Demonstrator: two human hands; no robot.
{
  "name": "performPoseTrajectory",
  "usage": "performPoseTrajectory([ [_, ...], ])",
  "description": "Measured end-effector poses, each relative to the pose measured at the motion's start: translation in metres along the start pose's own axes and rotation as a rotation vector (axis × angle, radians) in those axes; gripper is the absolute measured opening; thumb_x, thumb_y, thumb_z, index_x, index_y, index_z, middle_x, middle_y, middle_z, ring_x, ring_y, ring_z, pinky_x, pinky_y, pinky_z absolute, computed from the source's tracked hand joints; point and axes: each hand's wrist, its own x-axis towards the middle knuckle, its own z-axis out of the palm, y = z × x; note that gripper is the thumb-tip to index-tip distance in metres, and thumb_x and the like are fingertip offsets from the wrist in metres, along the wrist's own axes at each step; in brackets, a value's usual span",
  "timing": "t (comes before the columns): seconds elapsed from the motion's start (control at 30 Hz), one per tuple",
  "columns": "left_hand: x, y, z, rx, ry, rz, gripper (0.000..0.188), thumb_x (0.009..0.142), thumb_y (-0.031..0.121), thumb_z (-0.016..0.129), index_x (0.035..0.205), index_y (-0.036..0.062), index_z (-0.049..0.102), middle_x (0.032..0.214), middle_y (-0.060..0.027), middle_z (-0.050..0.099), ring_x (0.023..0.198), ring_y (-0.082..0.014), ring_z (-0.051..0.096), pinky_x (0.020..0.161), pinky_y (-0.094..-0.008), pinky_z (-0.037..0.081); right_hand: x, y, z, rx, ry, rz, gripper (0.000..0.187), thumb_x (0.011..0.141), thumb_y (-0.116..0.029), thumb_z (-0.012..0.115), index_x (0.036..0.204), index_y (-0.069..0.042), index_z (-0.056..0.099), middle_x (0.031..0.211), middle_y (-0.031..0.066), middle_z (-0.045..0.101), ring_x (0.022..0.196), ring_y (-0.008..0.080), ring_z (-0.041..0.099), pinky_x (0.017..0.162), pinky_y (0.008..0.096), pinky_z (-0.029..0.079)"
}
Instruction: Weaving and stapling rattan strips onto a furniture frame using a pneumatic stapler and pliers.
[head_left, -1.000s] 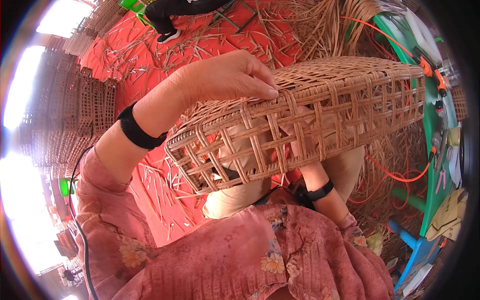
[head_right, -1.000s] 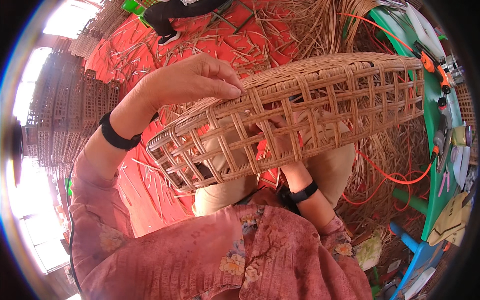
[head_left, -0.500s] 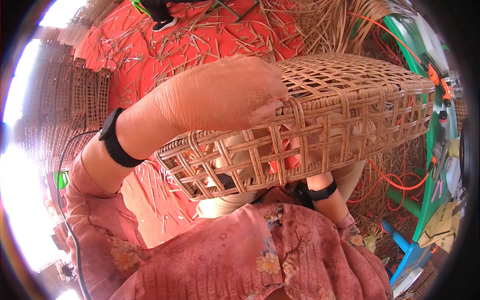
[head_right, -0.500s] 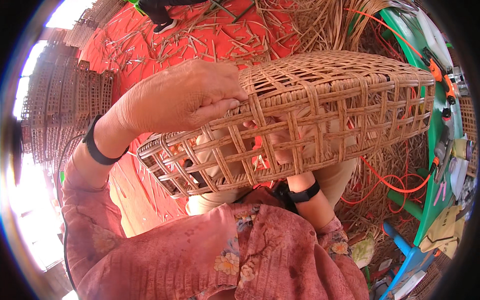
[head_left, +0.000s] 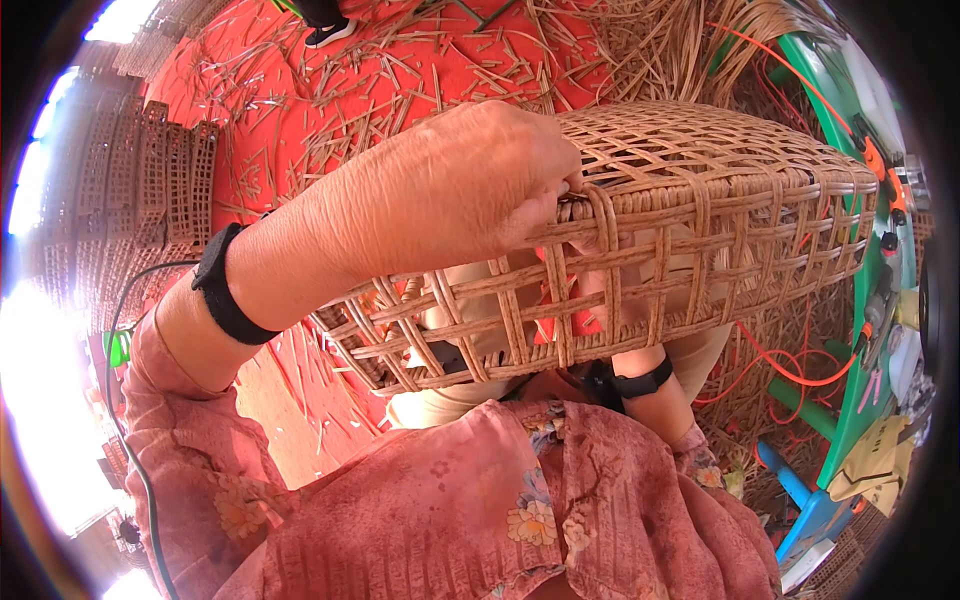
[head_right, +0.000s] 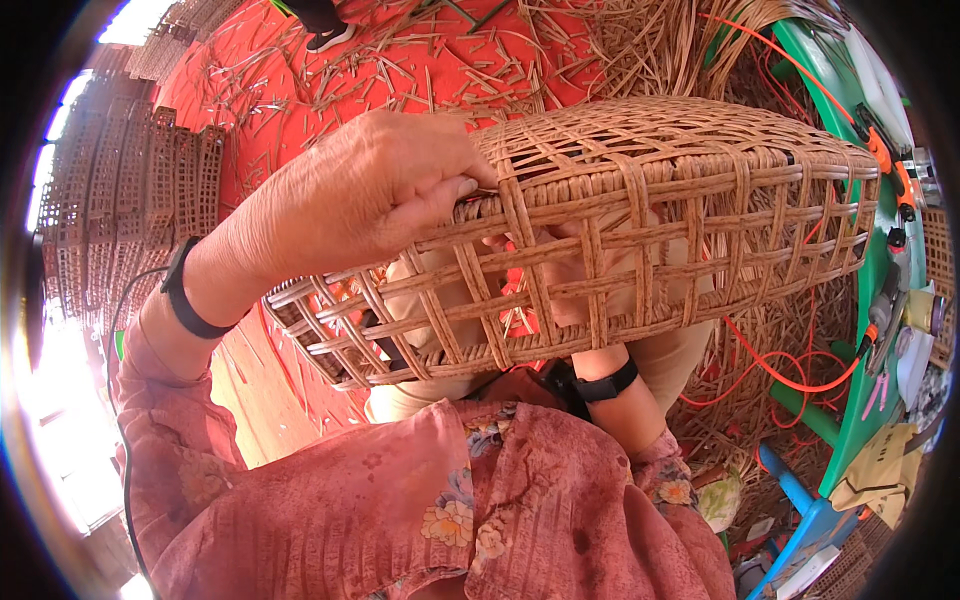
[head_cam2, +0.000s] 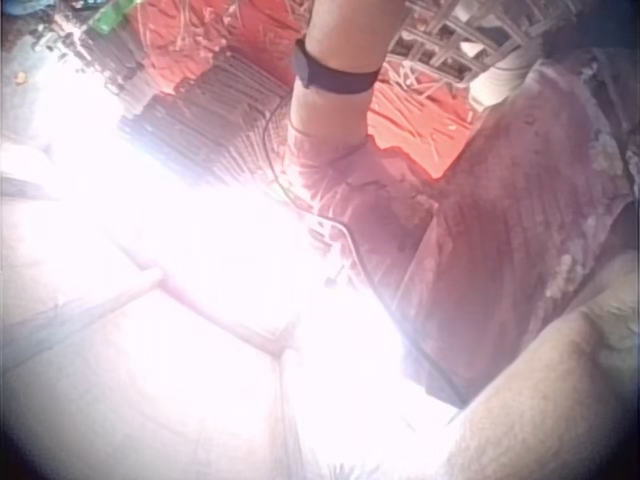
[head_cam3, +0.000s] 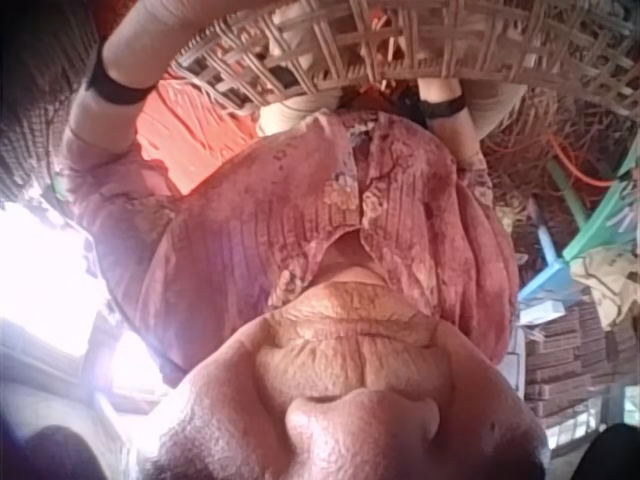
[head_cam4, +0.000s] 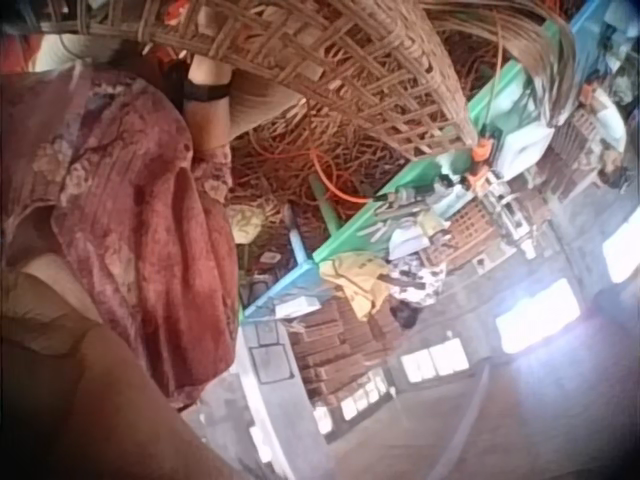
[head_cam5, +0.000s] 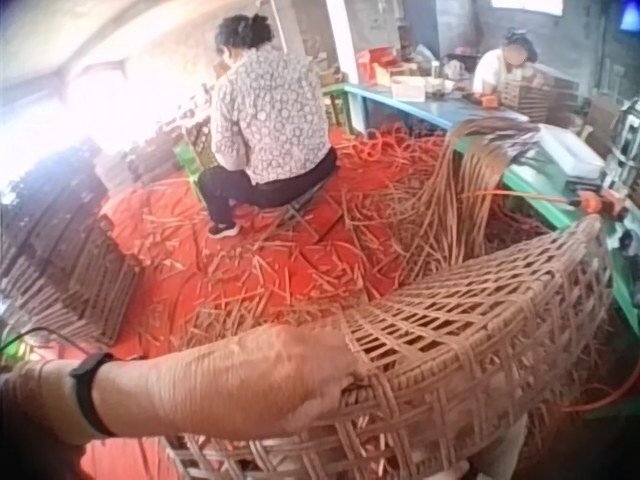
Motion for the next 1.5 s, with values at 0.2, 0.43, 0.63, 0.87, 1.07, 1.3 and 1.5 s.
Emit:
performPoseTrajectory([
  [0.2,0.0,-0.001,0.003,-0.004,0.051,0.008,0.017,0.083,0.005,0.048,0.094,-0.0011,0.06,0.08,-0.0157,0.056,0.077,-0.0337,0.059,0.069,-0.0422,0.047,0.004,-0.001,-0.004,0.148,-0.102,-0.006,0.054,0.102,-0.039,0.032,0.145,-0.006,0.027,0.147,0.0169,0.037,0.133,0.0308,0.04,0.114,0.0471,0.032],
  [0.43,0.001,-0.002,0.004,-0.014,0.115,0.007,0.017,0.083,0.007,0.048,0.092,-0.0025,0.058,0.078,-0.0159,0.056,0.078,-0.0346,0.058,0.07,-0.0423,0.047,0.002,-0.006,0.0,0.302,-0.079,0.073,0.053,0.098,-0.034,0.044,0.143,-0.008,0.033,0.143,0.0107,0.042,0.129,0.0246,0.044,0.112,0.043,0.034],
  [0.63,0.0,-0.001,0.004,-0.018,0.065,0.002,0.015,0.083,0.006,0.048,0.093,-0.0017,0.057,0.082,-0.0167,0.055,0.082,-0.036,0.058,0.074,-0.0433,0.046,0.003,-0.008,0.014,-0.576,0.094,-0.217,0.05,0.091,-0.023,0.063,0.135,-0.005,0.045,0.126,0.0106,0.057,0.117,0.0241,0.054,0.102,0.0422,0.044],
  [0.87,0.001,-0.003,0.004,-0.025,0.016,-0.03,0.016,0.084,0.004,0.048,0.097,-0.0008,0.057,0.089,-0.0166,0.054,0.087,-0.0355,0.057,0.077,-0.0423,0.046,0.002,-0.002,0.013,-0.312,0.071,-0.087,0.046,0.092,-0.022,0.063,0.131,-0.003,0.048,0.123,0.0109,0.058,0.107,0.0228,0.06,0.095,0.0384,0.05],
  [1.07,0.0,-0.005,0.004,-0.097,0.026,-0.082,0.015,0.085,0.004,0.051,0.097,-0.0002,0.058,0.087,-0.0155,0.056,0.085,-0.0341,0.058,0.076,-0.0404,0.047,-0.004,-0.01,0.015,-0.243,0.085,-0.03,0.045,0.092,-0.022,0.062,0.13,-0.002,0.048,0.123,0.0113,0.058,0.105,0.0227,0.061,0.094,0.0379,0.051],
  [1.3,0.0,-0.015,0.001,-0.393,0.031,-0.095,0.013,0.084,0.001,0.062,0.097,0.001,0.066,0.088,-0.008,0.063,0.088,-0.0204,0.062,0.078,-0.0303,0.048,0.005,-0.016,0.022,-0.017,0.147,0.122,0.045,0.093,-0.022,0.062,0.13,-0.002,0.048,0.123,0.0119,0.057,0.103,0.0225,0.062,0.093,0.0374,0.052],
  [1.5,0.007,-0.021,-0.002,-0.667,-0.027,-0.035,0.014,0.088,0.003,0.063,0.1,0.0024,0.069,0.095,-0.0047,0.066,0.091,-0.013,0.061,0.081,-0.0268,0.048,0.005,-0.009,0.017,-0.164,0.05,-0.02,0.044,0.095,-0.023,0.058,0.131,-0.001,0.044,0.127,0.0141,0.053,0.108,0.0245,0.059,0.097,0.0388,0.05],
])
